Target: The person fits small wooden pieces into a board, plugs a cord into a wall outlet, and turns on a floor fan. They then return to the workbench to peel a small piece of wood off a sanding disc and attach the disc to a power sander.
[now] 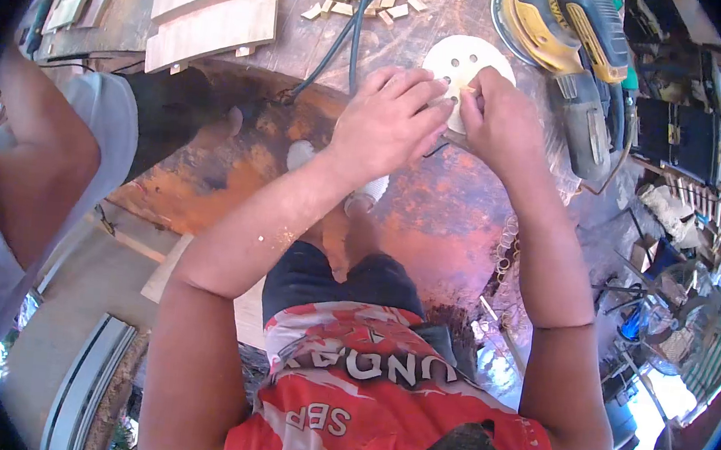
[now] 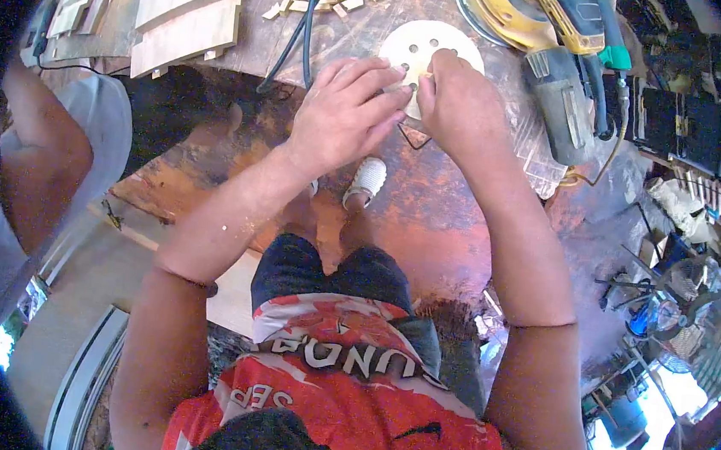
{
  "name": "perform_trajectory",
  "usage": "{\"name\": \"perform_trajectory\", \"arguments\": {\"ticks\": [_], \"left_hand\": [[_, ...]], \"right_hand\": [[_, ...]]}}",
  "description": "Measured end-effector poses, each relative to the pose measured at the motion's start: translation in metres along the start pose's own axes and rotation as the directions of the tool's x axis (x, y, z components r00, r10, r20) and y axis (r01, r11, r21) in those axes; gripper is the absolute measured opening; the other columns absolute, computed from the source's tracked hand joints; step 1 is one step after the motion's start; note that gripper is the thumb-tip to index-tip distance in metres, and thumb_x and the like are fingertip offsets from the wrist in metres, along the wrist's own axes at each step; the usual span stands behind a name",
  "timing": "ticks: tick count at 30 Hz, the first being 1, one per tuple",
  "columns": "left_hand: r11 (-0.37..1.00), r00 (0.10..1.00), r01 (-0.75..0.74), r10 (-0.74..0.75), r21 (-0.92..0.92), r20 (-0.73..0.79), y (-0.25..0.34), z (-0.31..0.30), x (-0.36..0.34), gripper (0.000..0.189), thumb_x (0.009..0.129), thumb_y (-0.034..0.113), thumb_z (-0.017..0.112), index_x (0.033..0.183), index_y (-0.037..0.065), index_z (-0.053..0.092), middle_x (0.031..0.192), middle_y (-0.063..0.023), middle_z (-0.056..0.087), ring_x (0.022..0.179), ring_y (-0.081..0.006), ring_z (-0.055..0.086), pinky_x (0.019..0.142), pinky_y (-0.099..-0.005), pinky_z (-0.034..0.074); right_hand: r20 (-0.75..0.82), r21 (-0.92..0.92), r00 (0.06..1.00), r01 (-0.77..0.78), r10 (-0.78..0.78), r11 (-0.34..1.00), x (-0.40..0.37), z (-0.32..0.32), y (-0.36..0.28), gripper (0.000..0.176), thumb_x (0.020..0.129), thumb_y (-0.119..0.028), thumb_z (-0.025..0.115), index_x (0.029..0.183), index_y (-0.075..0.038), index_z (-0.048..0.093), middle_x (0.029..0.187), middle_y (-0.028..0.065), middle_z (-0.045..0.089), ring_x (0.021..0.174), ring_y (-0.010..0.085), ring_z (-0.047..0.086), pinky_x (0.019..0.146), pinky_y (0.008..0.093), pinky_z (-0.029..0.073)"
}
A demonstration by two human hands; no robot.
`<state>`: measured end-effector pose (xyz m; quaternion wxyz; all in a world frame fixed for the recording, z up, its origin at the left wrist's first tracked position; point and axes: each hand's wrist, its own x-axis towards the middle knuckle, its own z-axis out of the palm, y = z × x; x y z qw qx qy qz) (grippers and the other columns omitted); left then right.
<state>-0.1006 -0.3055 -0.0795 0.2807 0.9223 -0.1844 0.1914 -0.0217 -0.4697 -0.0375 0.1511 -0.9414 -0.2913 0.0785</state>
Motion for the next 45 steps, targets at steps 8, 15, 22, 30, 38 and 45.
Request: {"name": "perform_trajectory", "arguments": {"ticks": [8, 15, 22, 30, 38, 45], "left_hand": [[0.999, 0.998, 0.040, -0.040, -0.009, 0.039, -0.002, 0.000, 0.003, 0.030, 0.074, 0.018, 0.070, 0.103, 0.012, 0.064, 0.120, -0.0070, 0.055, 0.111, -0.0250, 0.053, 0.093, -0.0408, 0.041], [0.996, 0.994, 0.086, -0.084, -0.020, 0.073, 0.000, -0.004, 0.005, 0.028, 0.074, 0.020, 0.069, 0.101, 0.013, 0.064, 0.128, -0.0097, 0.051, 0.111, -0.0262, 0.052, 0.093, -0.0422, 0.039], [0.996, 0.991, 0.085, -0.085, 0.001, 0.101, 0.000, -0.005, 0.006, 0.028, 0.074, 0.021, 0.069, 0.100, 0.014, 0.064, 0.130, -0.0092, 0.050, 0.113, -0.0261, 0.051, 0.093, -0.0423, 0.039], [0.996, 0.989, 0.085, -0.084, -0.003, 0.122, -0.001, -0.004, 0.007, 0.027, 0.074, 0.024, 0.070, 0.098, 0.014, 0.064, 0.128, -0.0093, 0.051, 0.113, -0.0270, 0.050, 0.091, -0.0439, 0.038], [0.976, 0.974, 0.210, -0.203, -0.061, 0.103, 0.012, -0.001, 0.030, 0.038, 0.073, 0.035, 0.072, 0.099, 0.009, 0.062, 0.123, -0.0103, 0.051, 0.111, -0.0290, 0.048, 0.094, -0.0450, 0.034], [0.987, 0.973, 0.162, -0.158, -0.011, 0.167, 0.004, 0.001, 0.045, 0.054, 0.070, 0.036, 0.074, 0.115, 0.010, 0.058, 0.126, -0.0100, 0.050, 0.118, -0.0285, 0.046, 0.096, -0.0457, 0.033]], "right_hand": [[0.046, 0.068, 0.997, -0.066, 0.063, 0.995, 0.001, -0.005, -0.004, 0.020, 0.084, -0.020, 0.058, 0.083, -0.001, 0.052, 0.074, 0.0224, 0.061, 0.071, 0.0414, 0.061, 0.065, 0.0504, 0.048], [0.083, 0.038, 0.991, -0.105, 0.102, 0.994, 0.004, -0.005, -0.004, 0.020, 0.084, -0.020, 0.058, 0.083, -0.002, 0.052, 0.075, 0.0237, 0.061, 0.071, 0.0423, 0.060, 0.064, 0.0511, 0.048], [0.064, 0.087, 0.990, -0.128, 0.122, 0.988, 0.004, -0.005, -0.005, 0.020, 0.084, -0.020, 0.059, 0.083, -0.002, 0.051, 0.073, 0.0237, 0.060, 0.071, 0.0431, 0.060, 0.063, 0.0518, 0.047], [-0.002, 0.064, 0.995, -0.101, 0.101, 0.993, 0.025, -0.003, -0.006, 0.019, 0.085, -0.019, 0.059, 0.081, -0.001, 0.053, 0.074, 0.0234, 0.060, 0.073, 0.0437, 0.059, 0.064, 0.0498, 0.047], [-0.048, 0.338, 0.979, -0.170, 0.198, 0.926, -0.004, -0.040, 0.024, 0.012, 0.081, -0.011, 0.065, 0.089, -0.002, 0.060, 0.069, 0.0120, 0.059, 0.059, 0.0190, 0.057, 0.057, 0.0312, 0.047], [-0.076, 0.350, 0.984, -0.123, 0.159, 0.929, 0.001, -0.023, 0.038, 0.015, 0.083, -0.013, 0.064, 0.093, -0.003, 0.058, 0.077, 0.0157, 0.061, 0.070, 0.0306, 0.063, 0.064, 0.0378, 0.049]]}}
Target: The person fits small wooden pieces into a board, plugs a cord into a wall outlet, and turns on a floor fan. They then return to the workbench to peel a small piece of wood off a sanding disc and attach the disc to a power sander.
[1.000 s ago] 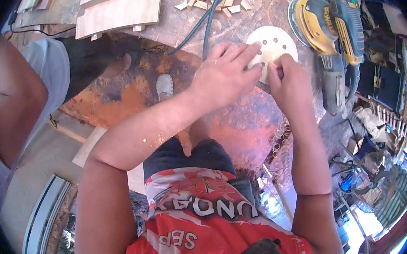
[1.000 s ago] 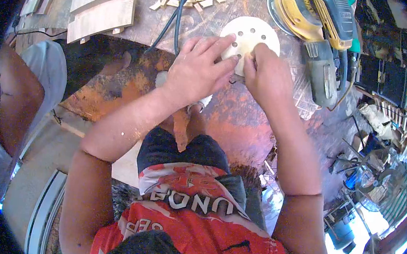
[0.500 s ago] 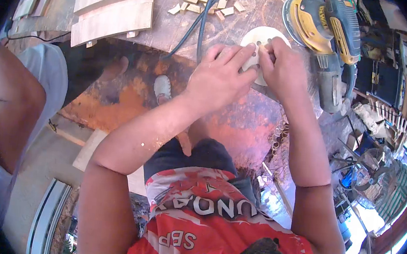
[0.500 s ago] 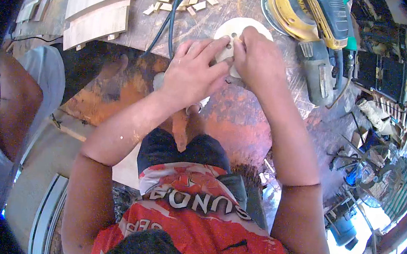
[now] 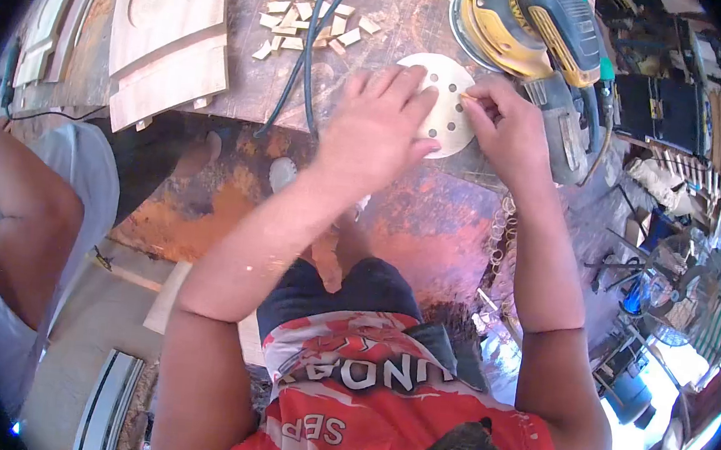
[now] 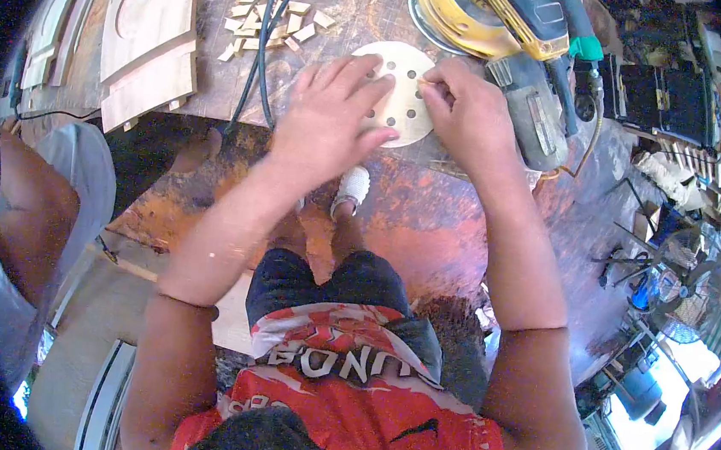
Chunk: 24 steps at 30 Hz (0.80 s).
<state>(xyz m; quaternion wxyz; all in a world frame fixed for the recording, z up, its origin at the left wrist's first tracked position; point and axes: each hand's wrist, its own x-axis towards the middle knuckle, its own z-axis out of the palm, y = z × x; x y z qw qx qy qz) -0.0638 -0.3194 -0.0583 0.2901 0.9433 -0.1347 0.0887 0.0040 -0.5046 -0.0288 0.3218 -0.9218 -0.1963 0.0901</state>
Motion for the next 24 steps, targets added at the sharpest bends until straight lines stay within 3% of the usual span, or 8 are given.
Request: {"name": "perform_trajectory", "arguments": {"ticks": [2, 4, 7, 8, 12, 20, 22, 24], "left_hand": [[0.994, 0.990, -0.105, 0.105, -0.011, 0.092, -0.014, -0.007, -0.003, 0.056, 0.070, 0.035, 0.075, 0.117, 0.011, 0.058, 0.131, -0.0090, 0.048, 0.123, -0.0286, 0.043, 0.100, -0.0466, 0.033], [0.992, 0.986, -0.121, 0.123, -0.025, 0.114, -0.015, -0.013, 0.003, 0.056, 0.070, 0.036, 0.075, 0.117, 0.011, 0.058, 0.131, -0.0093, 0.048, 0.123, -0.0286, 0.043, 0.101, -0.0470, 0.033], [0.996, 0.993, -0.090, 0.092, -0.031, 0.077, -0.009, -0.004, 0.008, 0.057, 0.070, 0.037, 0.074, 0.119, 0.011, 0.057, 0.132, -0.0096, 0.047, 0.124, -0.0285, 0.043, 0.103, -0.0476, 0.032], [0.999, 0.999, -0.045, 0.045, -0.025, 0.020, -0.007, 0.000, 0.008, 0.058, 0.070, 0.038, 0.074, 0.119, 0.012, 0.057, 0.132, -0.0096, 0.047, 0.124, -0.0283, 0.043, 0.104, -0.0478, 0.031], [1.000, 0.999, -0.029, 0.029, -0.006, 0.023, -0.007, 0.003, 0.006, 0.062, 0.070, 0.040, 0.074, 0.122, 0.012, 0.056, 0.133, -0.0094, 0.047, 0.126, -0.0277, 0.042, 0.105, -0.0471, 0.030], [0.997, 0.993, -0.073, 0.073, 0.000, 0.091, -0.013, 0.000, 0.010, 0.065, 0.071, 0.042, 0.073, 0.127, 0.013, 0.054, 0.140, -0.0090, 0.043, 0.131, -0.0243, 0.038, 0.107, -0.0459, 0.028], [0.997, 0.992, -0.075, 0.076, -0.008, 0.098, -0.015, 0.001, 0.008, 0.065, 0.071, 0.042, 0.073, 0.127, 0.013, 0.054, 0.141, -0.0086, 0.043, 0.131, -0.0242, 0.038, 0.107, -0.0456, 0.027], [0.997, 0.991, -0.082, 0.082, -0.012, 0.105, -0.019, -0.001, 0.008, 0.065, 0.071, 0.042, 0.072, 0.127, 0.014, 0.054, 0.141, -0.0081, 0.043, 0.131, -0.0241, 0.038, 0.106, -0.0452, 0.027]], "right_hand": [[0.009, -0.059, 0.999, 0.049, -0.049, 0.997, -0.001, 0.002, 0.000, 0.015, 0.084, -0.014, 0.063, 0.092, -0.003, 0.057, 0.079, 0.0165, 0.061, 0.073, 0.0347, 0.062, 0.066, 0.0406, 0.049], [0.007, -0.143, 0.987, 0.158, -0.159, 0.977, 0.004, 0.005, 0.003, 0.012, 0.085, -0.014, 0.059, 0.089, -0.004, 0.055, 0.080, 0.0175, 0.059, 0.079, 0.0394, 0.058, 0.069, 0.0463, 0.047], [0.022, -0.218, 0.958, 0.285, -0.287, 0.933, 0.015, 0.006, 0.008, 0.010, 0.085, -0.013, 0.057, 0.087, -0.004, 0.052, 0.079, 0.0175, 0.056, 0.080, 0.0380, 0.057, 0.070, 0.0483, 0.045], [0.028, -0.218, 0.958, 0.285, -0.286, 0.933, 0.019, 0.006, 0.009, 0.010, 0.085, -0.013, 0.057, 0.087, -0.004, 0.052, 0.079, 0.0175, 0.056, 0.080, 0.0380, 0.057, 0.070, 0.0483, 0.045], [0.106, -0.282, 0.956, 0.294, -0.275, 0.913, 0.020, 0.006, 0.012, 0.010, 0.085, -0.012, 0.056, 0.086, -0.004, 0.050, 0.079, 0.0178, 0.056, 0.081, 0.0370, 0.056, 0.071, 0.0484, 0.045], [0.137, -0.331, 0.940, 0.342, -0.313, 0.880, 0.035, 0.010, 0.006, 0.010, 0.084, -0.011, 0.056, 0.085, -0.004, 0.049, 0.078, 0.0175, 0.056, 0.080, 0.0377, 0.055, 0.071, 0.0492, 0.044], [0.156, -0.322, 0.969, 0.234, -0.193, 0.917, 0.025, 0.007, 0.005, 0.010, 0.084, -0.011, 0.057, 0.085, -0.004, 0.050, 0.078, 0.0175, 0.056, 0.080, 0.0380, 0.055, 0.072, 0.0490, 0.044], [0.159, -0.319, 0.967, 0.240, -0.197, 0.917, 0.015, 0.001, 0.005, 0.010, 0.084, -0.011, 0.057, 0.085, -0.004, 0.050, 0.078, 0.0177, 0.056, 0.080, 0.0383, 0.055, 0.071, 0.0490, 0.044]]}}
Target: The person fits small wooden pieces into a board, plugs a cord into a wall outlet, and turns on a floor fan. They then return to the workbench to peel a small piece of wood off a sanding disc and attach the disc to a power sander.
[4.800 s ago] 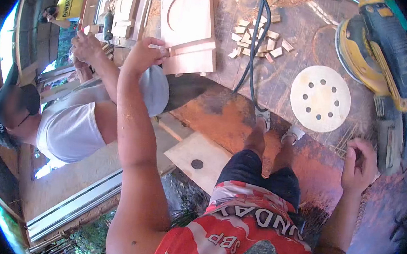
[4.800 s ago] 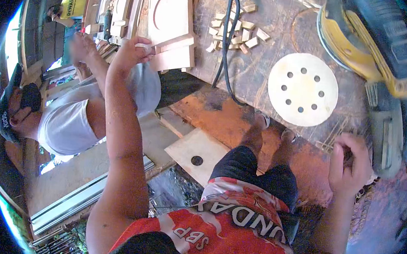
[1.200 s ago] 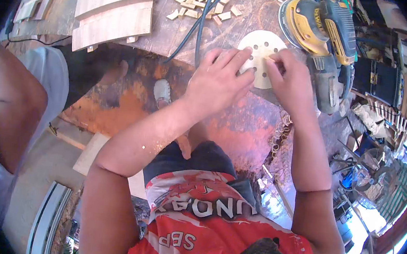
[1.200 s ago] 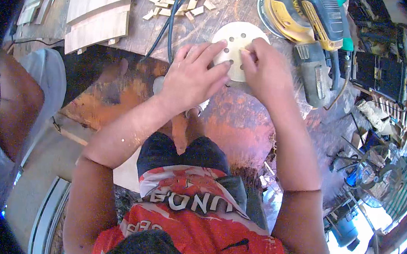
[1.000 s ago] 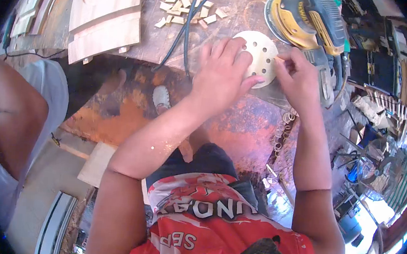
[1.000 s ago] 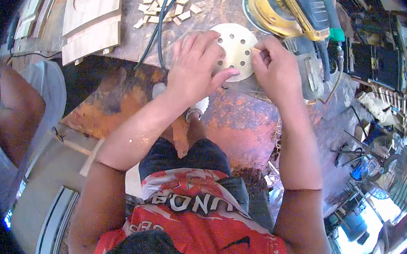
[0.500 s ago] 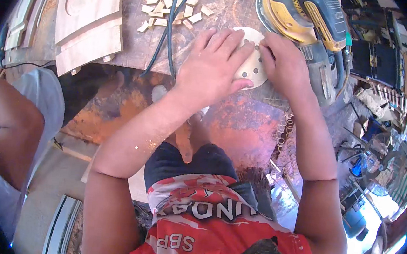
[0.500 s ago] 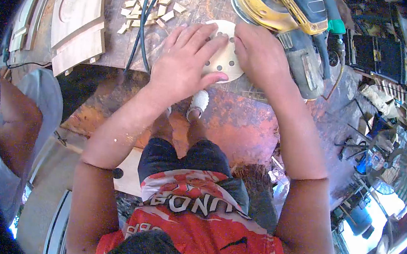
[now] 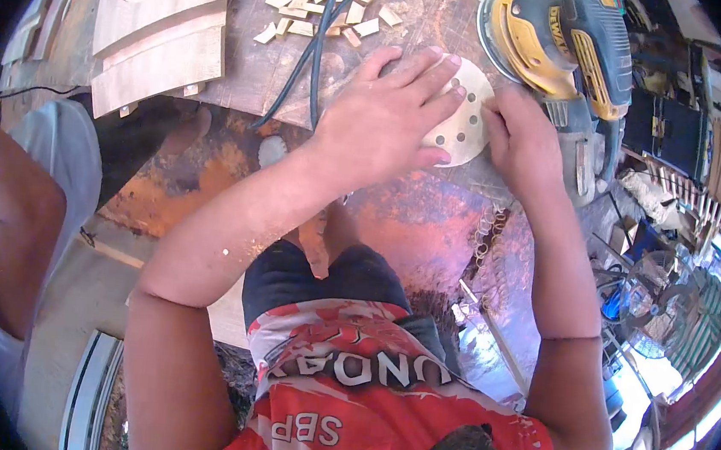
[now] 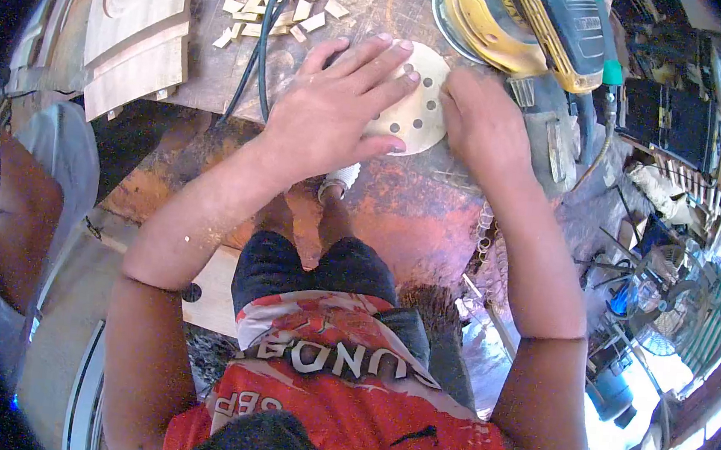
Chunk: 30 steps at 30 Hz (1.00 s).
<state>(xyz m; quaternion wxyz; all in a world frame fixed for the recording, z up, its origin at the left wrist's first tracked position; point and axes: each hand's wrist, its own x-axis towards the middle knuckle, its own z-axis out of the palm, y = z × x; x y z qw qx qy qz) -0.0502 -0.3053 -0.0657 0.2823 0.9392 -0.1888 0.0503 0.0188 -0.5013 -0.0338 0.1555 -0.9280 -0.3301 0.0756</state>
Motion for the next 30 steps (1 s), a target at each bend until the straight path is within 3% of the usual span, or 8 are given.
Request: {"name": "perform_trajectory", "arguments": {"ticks": [5, 11, 16, 19, 23, 25, 29, 30], "left_hand": [[0.998, 0.998, -0.061, 0.061, 0.005, 0.019, -0.005, -0.001, 0.002, 0.065, 0.071, 0.040, 0.073, 0.128, 0.015, 0.053, 0.141, -0.0063, 0.044, 0.132, -0.0236, 0.038, 0.103, -0.0446, 0.028], [0.993, 0.993, -0.116, 0.117, -0.020, 0.021, -0.015, -0.003, 0.002, 0.064, 0.070, 0.038, 0.074, 0.127, 0.016, 0.054, 0.141, -0.0054, 0.044, 0.132, -0.0231, 0.038, 0.102, -0.0452, 0.029], [0.993, 0.993, -0.116, 0.116, -0.016, 0.018, -0.015, -0.002, 0.002, 0.065, 0.070, 0.038, 0.074, 0.127, 0.017, 0.054, 0.141, -0.0046, 0.044, 0.133, -0.0227, 0.037, 0.103, -0.0453, 0.028], [0.993, 0.992, -0.118, 0.119, -0.014, 0.031, -0.016, -0.004, 0.002, 0.065, 0.070, 0.038, 0.074, 0.127, 0.017, 0.054, 0.141, -0.0044, 0.044, 0.133, -0.0221, 0.036, 0.103, -0.0453, 0.028], [0.993, 0.993, -0.117, 0.117, -0.008, 0.025, -0.017, -0.001, 0.001, 0.064, 0.070, 0.040, 0.073, 0.127, 0.018, 0.054, 0.142, -0.0037, 0.044, 0.134, -0.0210, 0.036, 0.104, -0.0450, 0.029], [0.993, 0.993, -0.118, 0.118, -0.008, 0.029, -0.016, 0.000, 0.001, 0.063, 0.070, 0.040, 0.073, 0.127, 0.018, 0.054, 0.142, -0.0036, 0.043, 0.133, -0.0210, 0.036, 0.104, -0.0447, 0.029], [0.993, 0.992, -0.118, 0.119, -0.012, 0.030, -0.018, 0.000, 0.001, 0.063, 0.070, 0.040, 0.073, 0.126, 0.018, 0.055, 0.142, -0.0037, 0.043, 0.134, -0.0209, 0.036, 0.103, -0.0445, 0.028], [0.993, 0.992, -0.119, 0.119, -0.015, 0.033, -0.018, 0.000, 0.001, 0.063, 0.070, 0.040, 0.073, 0.126, 0.018, 0.055, 0.142, -0.0037, 0.043, 0.134, -0.0209, 0.036, 0.103, -0.0445, 0.028]], "right_hand": [[-0.082, 0.018, 0.993, 0.081, -0.079, 0.997, 0.013, 0.007, 0.002, 0.010, 0.084, -0.011, 0.057, 0.085, -0.004, 0.050, 0.079, 0.0178, 0.056, 0.079, 0.0384, 0.055, 0.071, 0.0486, 0.045], [0.013, 0.022, 0.999, -0.040, 0.039, 0.999, -0.004, 0.004, -0.001, 0.010, 0.085, -0.011, 0.057, 0.085, -0.004, 0.049, 0.079, 0.0178, 0.055, 0.079, 0.0380, 0.056, 0.070, 0.0477, 0.045], [-0.075, 0.029, 0.995, 0.062, -0.060, 0.998, 0.013, 0.009, -0.002, 0.011, 0.084, -0.011, 0.058, 0.086, -0.005, 0.049, 0.079, 0.0181, 0.055, 0.079, 0.0382, 0.056, 0.068, 0.0477, 0.045], [0.020, -0.022, 1.000, -0.009, 0.010, 1.000, -0.007, 0.003, 0.000, 0.013, 0.084, -0.012, 0.059, 0.086, -0.004, 0.049, 0.080, 0.0173, 0.056, 0.079, 0.0377, 0.056, 0.068, 0.0470, 0.045], [-0.042, 0.019, 0.999, 0.001, 0.000, 1.000, 0.006, 0.007, -0.002, 0.013, 0.084, -0.012, 0.059, 0.086, -0.004, 0.049, 0.080, 0.0176, 0.056, 0.079, 0.0378, 0.056, 0.068, 0.0475, 0.045], [-0.016, 0.040, 1.000, 0.022, -0.021, 0.999, 0.016, 0.009, -0.001, 0.013, 0.084, -0.013, 0.059, 0.087, -0.004, 0.050, 0.080, 0.0187, 0.056, 0.079, 0.0386, 0.056, 0.067, 0.0481, 0.045], [0.057, 0.041, 0.995, -0.088, 0.086, 0.995, -0.012, 0.000, -0.001, 0.012, 0.084, -0.012, 0.058, 0.086, -0.004, 0.050, 0.078, 0.0186, 0.056, 0.078, 0.0392, 0.056, 0.068, 0.0475, 0.044], [0.048, 0.023, 0.998, -0.044, 0.043, 0.999, -0.009, 0.001, 0.001, 0.012, 0.084, -0.012, 0.057, 0.086, -0.003, 0.050, 0.078, 0.0194, 0.056, 0.078, 0.0397, 0.056, 0.069, 0.0478, 0.044]]}}
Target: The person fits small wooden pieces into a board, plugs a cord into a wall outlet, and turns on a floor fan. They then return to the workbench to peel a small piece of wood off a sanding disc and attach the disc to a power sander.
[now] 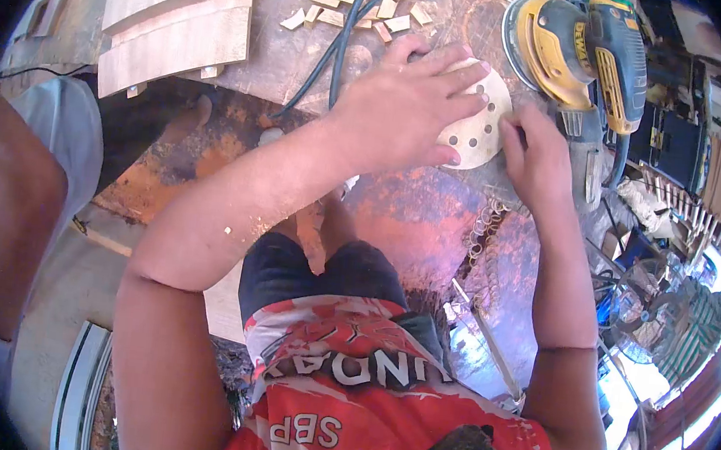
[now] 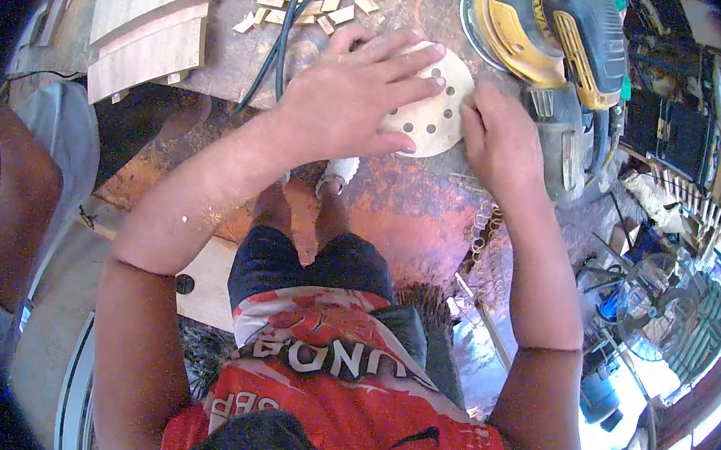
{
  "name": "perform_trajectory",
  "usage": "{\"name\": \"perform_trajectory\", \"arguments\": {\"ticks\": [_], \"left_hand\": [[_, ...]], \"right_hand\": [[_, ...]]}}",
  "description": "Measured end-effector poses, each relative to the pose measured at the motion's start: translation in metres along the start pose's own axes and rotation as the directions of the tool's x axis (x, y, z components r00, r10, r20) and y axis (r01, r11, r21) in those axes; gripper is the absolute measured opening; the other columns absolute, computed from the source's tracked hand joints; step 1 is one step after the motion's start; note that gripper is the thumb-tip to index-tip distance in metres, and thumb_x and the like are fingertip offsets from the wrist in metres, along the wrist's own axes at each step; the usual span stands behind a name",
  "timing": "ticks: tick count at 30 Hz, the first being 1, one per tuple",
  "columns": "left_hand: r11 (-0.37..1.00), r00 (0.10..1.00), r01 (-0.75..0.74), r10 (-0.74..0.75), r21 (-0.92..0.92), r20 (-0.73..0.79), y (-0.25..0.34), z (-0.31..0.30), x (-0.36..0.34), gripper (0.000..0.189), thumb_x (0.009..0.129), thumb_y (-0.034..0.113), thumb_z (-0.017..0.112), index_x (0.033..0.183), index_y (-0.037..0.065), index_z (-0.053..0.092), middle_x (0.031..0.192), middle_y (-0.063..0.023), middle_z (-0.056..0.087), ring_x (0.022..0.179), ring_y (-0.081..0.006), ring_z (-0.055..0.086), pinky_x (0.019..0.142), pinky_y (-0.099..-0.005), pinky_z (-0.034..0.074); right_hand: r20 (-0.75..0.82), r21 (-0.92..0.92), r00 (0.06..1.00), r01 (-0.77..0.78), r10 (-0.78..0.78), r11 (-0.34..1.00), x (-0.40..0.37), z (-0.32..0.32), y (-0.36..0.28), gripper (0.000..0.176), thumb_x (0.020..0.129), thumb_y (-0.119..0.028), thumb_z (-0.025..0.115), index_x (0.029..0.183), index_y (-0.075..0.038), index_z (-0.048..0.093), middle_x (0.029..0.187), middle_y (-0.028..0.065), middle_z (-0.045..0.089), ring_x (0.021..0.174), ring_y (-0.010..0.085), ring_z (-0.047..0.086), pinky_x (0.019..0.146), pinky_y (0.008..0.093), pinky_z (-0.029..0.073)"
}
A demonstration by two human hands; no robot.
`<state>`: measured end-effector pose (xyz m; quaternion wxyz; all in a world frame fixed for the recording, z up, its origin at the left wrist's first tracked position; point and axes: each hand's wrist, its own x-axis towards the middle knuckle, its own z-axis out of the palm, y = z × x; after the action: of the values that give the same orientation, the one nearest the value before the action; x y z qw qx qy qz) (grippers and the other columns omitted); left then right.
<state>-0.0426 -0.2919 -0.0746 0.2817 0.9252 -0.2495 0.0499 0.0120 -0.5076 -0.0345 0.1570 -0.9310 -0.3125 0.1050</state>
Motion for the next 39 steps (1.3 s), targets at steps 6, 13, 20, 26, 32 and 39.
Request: {"name": "perform_trajectory", "arguments": {"ticks": [6, 13, 20, 26, 32, 39], "left_hand": [[1.000, 1.000, 0.008, -0.008, -0.002, -0.024, 0.002, -0.003, 0.001, 0.064, 0.068, 0.039, 0.074, 0.125, 0.018, 0.055, 0.142, -0.0038, 0.044, 0.134, -0.0207, 0.035, 0.103, -0.0455, 0.028], [1.000, 1.000, 0.001, -0.002, -0.030, -0.026, 0.003, -0.001, 0.002, 0.065, 0.067, 0.039, 0.075, 0.125, 0.018, 0.055, 0.142, -0.0033, 0.044, 0.133, -0.0219, 0.037, 0.103, -0.0455, 0.028], [1.000, 1.000, 0.016, -0.016, -0.019, -0.016, 0.004, -0.007, 0.002, 0.063, 0.067, 0.039, 0.075, 0.124, 0.019, 0.057, 0.141, -0.0033, 0.044, 0.133, -0.0223, 0.037, 0.104, -0.0455, 0.028], [1.000, 1.000, -0.002, 0.002, -0.009, -0.012, 0.002, -0.004, 0.002, 0.063, 0.067, 0.040, 0.075, 0.124, 0.019, 0.056, 0.141, -0.0033, 0.044, 0.133, -0.0224, 0.037, 0.104, -0.0460, 0.028], [1.000, 1.000, 0.013, -0.013, 0.019, -0.012, 0.004, -0.002, 0.001, 0.065, 0.068, 0.041, 0.074, 0.126, 0.019, 0.055, 0.143, -0.0030, 0.043, 0.133, -0.0225, 0.036, 0.103, -0.0461, 0.028], [1.000, 1.000, 0.002, -0.002, 0.007, 0.011, 0.001, -0.005, 0.002, 0.065, 0.068, 0.042, 0.074, 0.126, 0.020, 0.055, 0.143, -0.0030, 0.043, 0.133, -0.0227, 0.036, 0.103, -0.0466, 0.029]], "right_hand": [[-0.018, -0.003, 1.000, 0.006, -0.006, 1.000, 0.016, -0.001, -0.004, 0.012, 0.085, -0.013, 0.056, 0.087, -0.003, 0.050, 0.079, 0.0203, 0.057, 0.079, 0.0399, 0.056, 0.069, 0.0478, 0.045], [-0.056, 0.027, 0.996, 0.072, -0.070, 0.997, 0.029, 0.002, -0.006, 0.013, 0.084, -0.014, 0.058, 0.086, -0.004, 0.049, 0.079, 0.0202, 0.057, 0.079, 0.0403, 0.056, 0.069, 0.0483, 0.044], [-0.037, -0.011, 0.999, 0.037, -0.038, 0.999, -0.001, 0.000, 0.001, 0.012, 0.085, -0.012, 0.057, 0.086, -0.003, 0.049, 0.078, 0.0201, 0.057, 0.079, 0.0401, 0.056, 0.069, 0.0487, 0.044], [-0.041, 0.015, 0.998, 0.040, -0.040, 0.999, 0.009, 0.001, -0.002, 0.013, 0.085, -0.013, 0.056, 0.086, -0.003, 0.048, 0.078, 0.0208, 0.056, 0.078, 0.0411, 0.055, 0.068, 0.0496, 0.044], [-0.071, 0.010, 0.997, 0.043, -0.043, 0.999, 0.023, 0.004, -0.007, 0.012, 0.085, -0.013, 0.055, 0.086, -0.004, 0.048, 0.077, 0.0208, 0.056, 0.078, 0.0412, 0.056, 0.068, 0.0499, 0.044], [-0.007, -0.023, 1.000, -0.007, 0.007, 1.000, 0.000, -0.002, -0.001, 0.011, 0.085, -0.012, 0.055, 0.087, -0.004, 0.049, 0.078, 0.0198, 0.057, 0.079, 0.0406, 0.056, 0.069, 0.0495, 0.044]]}}
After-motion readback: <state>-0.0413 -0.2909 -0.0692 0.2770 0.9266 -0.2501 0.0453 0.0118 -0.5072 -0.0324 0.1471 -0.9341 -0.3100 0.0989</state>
